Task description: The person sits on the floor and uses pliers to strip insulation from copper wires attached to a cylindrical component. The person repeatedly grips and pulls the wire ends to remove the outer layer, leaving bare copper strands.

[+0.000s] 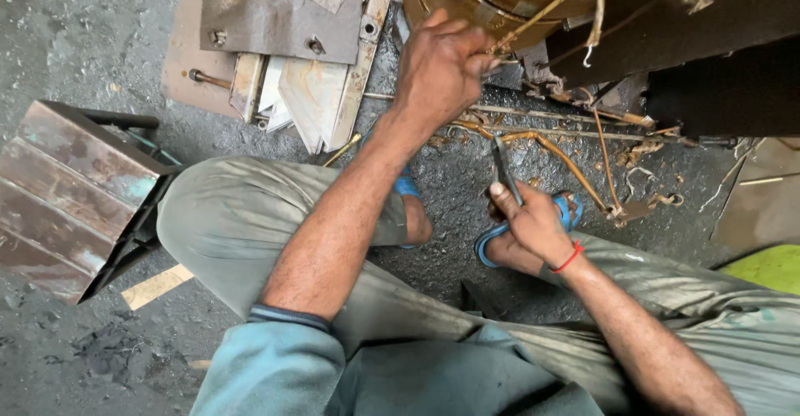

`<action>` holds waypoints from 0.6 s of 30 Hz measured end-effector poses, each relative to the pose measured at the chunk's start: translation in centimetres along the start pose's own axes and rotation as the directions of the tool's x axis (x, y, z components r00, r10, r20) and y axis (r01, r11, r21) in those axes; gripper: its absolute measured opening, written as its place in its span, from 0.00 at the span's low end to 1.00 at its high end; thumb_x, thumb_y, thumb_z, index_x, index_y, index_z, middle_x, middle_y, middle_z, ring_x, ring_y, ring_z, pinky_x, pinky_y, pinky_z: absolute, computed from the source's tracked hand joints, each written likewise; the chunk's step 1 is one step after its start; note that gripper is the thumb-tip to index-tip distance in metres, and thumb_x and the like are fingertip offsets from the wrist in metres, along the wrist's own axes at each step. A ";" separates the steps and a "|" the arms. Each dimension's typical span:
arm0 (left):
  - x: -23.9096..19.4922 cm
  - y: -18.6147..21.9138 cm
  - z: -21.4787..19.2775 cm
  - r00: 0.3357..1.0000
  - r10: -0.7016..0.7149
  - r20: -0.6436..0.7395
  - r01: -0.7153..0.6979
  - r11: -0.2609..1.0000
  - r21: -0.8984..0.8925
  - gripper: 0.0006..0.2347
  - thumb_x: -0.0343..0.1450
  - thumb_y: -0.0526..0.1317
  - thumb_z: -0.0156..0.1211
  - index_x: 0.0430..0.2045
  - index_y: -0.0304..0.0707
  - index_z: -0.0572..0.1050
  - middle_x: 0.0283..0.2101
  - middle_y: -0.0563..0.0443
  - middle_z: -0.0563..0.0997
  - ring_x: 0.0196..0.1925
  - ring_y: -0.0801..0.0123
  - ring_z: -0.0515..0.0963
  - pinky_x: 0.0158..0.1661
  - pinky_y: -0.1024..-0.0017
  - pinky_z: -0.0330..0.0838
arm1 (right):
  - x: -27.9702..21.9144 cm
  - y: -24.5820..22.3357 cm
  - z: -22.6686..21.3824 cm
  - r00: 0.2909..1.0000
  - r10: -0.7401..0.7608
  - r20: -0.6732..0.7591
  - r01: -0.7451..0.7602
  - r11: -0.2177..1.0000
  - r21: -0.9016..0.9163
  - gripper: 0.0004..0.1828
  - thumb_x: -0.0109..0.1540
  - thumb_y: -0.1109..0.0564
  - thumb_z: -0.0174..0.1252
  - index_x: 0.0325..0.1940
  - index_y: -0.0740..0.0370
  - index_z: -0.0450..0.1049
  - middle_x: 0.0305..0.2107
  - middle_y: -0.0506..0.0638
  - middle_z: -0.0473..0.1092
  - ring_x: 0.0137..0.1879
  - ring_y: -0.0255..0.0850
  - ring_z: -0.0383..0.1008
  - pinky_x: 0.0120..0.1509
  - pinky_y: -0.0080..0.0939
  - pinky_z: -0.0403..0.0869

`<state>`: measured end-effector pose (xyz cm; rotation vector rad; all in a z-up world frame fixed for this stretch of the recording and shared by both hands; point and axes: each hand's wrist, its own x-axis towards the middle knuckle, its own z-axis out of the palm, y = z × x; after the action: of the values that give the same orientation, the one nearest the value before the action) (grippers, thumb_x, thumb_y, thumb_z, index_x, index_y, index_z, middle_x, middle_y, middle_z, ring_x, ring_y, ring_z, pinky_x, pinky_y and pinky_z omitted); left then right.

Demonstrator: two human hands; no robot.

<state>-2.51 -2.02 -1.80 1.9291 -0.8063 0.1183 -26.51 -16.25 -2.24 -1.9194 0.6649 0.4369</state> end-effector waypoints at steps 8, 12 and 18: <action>-1.1 -1.4 1.7 0.981 0.106 -0.163 -0.120 0.989 -0.081 0.10 0.70 0.42 0.73 0.37 0.36 0.81 0.33 0.51 0.84 0.34 0.63 0.80 0.39 0.63 0.75 | 1.0 -3.6 -1.0 0.985 -0.062 -0.159 0.093 0.976 0.199 0.18 0.73 0.47 0.54 0.47 0.67 0.74 0.31 0.48 0.73 0.35 0.34 0.73 0.40 0.35 0.72; -2.2 -2.0 0.5 0.978 0.135 -0.158 -0.161 0.974 -0.161 0.08 0.75 0.39 0.67 0.45 0.37 0.82 0.36 0.53 0.85 0.38 0.65 0.81 0.40 0.66 0.77 | 0.7 -3.3 0.5 0.994 -0.049 -0.094 0.074 0.957 0.279 0.17 0.71 0.47 0.54 0.49 0.66 0.74 0.32 0.48 0.74 0.37 0.33 0.74 0.41 0.34 0.75; -0.2 -1.5 -1.1 0.992 -0.039 0.120 0.080 0.933 -0.352 0.08 0.75 0.37 0.65 0.45 0.37 0.83 0.40 0.51 0.87 0.39 0.69 0.87 0.41 0.67 0.81 | 1.3 -3.5 1.1 0.999 -0.022 -0.045 0.032 0.970 0.241 0.17 0.71 0.47 0.53 0.51 0.64 0.75 0.30 0.47 0.73 0.34 0.33 0.72 0.37 0.34 0.70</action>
<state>-1.49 -0.63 -2.44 1.6226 -0.7816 -0.1653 -23.26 -14.40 -0.97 -1.7083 0.6859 0.2850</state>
